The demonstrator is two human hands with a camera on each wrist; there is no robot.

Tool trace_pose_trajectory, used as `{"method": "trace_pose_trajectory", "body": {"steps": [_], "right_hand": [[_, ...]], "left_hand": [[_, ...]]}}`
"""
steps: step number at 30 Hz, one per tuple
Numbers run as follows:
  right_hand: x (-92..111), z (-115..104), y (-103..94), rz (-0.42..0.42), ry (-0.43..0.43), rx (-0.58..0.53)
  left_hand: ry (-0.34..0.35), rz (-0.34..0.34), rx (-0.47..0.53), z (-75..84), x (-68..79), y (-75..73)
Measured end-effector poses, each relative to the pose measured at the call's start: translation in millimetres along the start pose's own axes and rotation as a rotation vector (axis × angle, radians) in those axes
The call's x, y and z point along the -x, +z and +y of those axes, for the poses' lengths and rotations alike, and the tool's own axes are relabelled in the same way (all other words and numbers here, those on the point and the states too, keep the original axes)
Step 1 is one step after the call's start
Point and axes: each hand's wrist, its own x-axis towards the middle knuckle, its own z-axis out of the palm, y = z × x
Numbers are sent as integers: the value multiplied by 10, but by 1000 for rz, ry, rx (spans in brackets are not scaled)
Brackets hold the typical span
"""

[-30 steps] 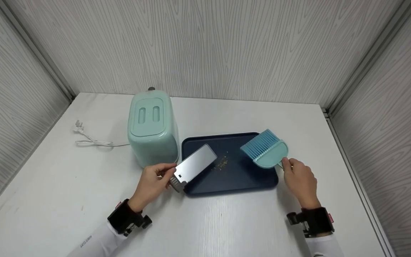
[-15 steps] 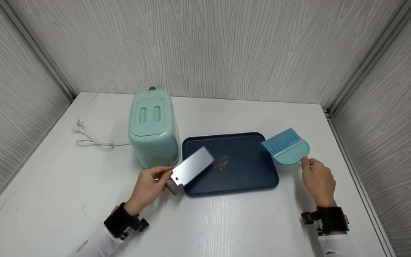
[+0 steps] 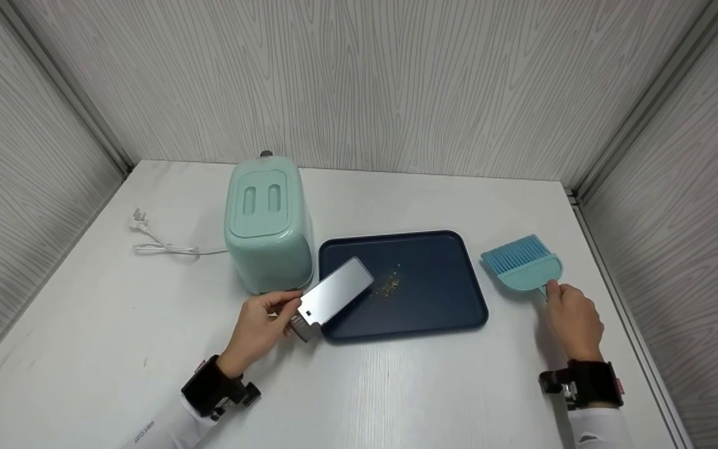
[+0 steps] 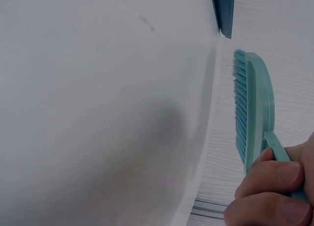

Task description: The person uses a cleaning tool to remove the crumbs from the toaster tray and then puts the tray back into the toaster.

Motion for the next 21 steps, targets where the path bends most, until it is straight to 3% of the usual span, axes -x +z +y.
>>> {"method": "trace_pose_trajectory", "body": {"steps": [21], "right_hand": [[16, 74, -43, -105, 69, 13]], "left_hand": [[3, -4, -27, 15, 9, -1]]}}
